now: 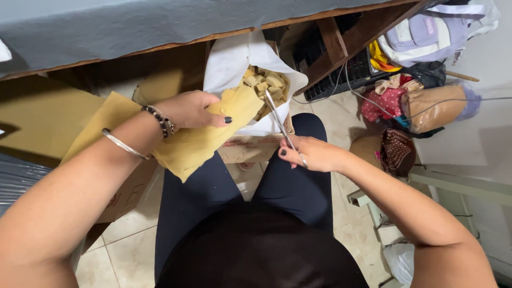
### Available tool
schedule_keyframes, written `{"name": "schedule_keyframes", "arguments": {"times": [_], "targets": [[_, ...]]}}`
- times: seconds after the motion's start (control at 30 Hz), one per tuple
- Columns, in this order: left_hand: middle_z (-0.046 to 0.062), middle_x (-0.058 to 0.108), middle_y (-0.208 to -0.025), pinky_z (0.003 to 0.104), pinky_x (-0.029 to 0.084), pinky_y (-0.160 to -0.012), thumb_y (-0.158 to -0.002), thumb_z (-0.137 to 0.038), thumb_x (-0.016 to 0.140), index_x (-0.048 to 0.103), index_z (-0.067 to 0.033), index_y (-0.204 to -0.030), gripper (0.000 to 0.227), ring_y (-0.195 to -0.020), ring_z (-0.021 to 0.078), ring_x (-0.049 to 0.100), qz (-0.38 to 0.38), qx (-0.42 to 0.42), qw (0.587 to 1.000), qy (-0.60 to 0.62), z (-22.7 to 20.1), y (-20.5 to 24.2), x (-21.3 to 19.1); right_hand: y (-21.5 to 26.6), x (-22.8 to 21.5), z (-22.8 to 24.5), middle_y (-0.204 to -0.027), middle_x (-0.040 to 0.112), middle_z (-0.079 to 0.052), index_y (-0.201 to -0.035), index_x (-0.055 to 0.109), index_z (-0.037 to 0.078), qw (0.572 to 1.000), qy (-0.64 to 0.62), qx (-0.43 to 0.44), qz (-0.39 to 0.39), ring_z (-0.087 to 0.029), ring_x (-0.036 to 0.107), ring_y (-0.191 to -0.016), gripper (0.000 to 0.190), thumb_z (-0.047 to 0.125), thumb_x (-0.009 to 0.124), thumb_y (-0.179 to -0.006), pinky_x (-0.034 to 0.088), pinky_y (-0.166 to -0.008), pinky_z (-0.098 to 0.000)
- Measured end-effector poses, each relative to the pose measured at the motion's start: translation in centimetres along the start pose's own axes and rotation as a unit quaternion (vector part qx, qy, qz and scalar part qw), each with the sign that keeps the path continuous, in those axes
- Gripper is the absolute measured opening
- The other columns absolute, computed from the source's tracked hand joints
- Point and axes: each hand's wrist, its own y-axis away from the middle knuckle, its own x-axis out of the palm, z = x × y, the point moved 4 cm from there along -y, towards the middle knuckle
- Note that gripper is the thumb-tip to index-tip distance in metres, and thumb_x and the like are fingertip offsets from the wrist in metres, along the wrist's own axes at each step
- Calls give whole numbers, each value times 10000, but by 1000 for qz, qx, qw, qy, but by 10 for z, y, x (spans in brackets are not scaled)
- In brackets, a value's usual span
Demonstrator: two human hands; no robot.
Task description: Cutting small pieces of yellow foam with scissors and placing them into a paper bag
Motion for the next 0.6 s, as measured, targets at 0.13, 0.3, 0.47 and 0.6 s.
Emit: {"name": "schedule_keyframes", "arguments": {"times": [0.13,0.3,0.47,0.6], "targets": [[104,753,-934,373,573,-757,-759,-478,785,774,-183,-1095,448,-901,254,727,-1,-5,1000,-10,-23,19,3,-1,-2,17,-894,646,-188,-1035,555,94,995,92,45,17,-397,702,-922,571,649,594,-908,557,-825,-495],[92,756,-997,390,575,-812,-767,-525,766,760,-207,-1100,460,-963,255,725,19,25,997,-66,-36,9,12,-6,3,25,-861,646,-168,-957,581,102,988,138,68,-33,-387,701,-902,590,690,590,-899,554,-808,-485],[95,747,-1066,403,569,-856,-783,-525,757,745,-220,-1153,480,-1033,261,714,14,25,995,-90,-29,3,10,-12,13,0,-592,618,-111,-811,588,109,992,78,17,-100,-297,694,-581,476,564,629,-945,557,-578,-348],[59,749,-1099,379,562,-888,-791,-549,739,734,-271,-1190,486,-1068,235,706,10,0,995,-101,-23,3,8,-14,12,-13,-496,611,-71,-786,619,81,994,-54,14,-90,-165,659,-434,341,370,699,-949,537,-466,-255]]}}
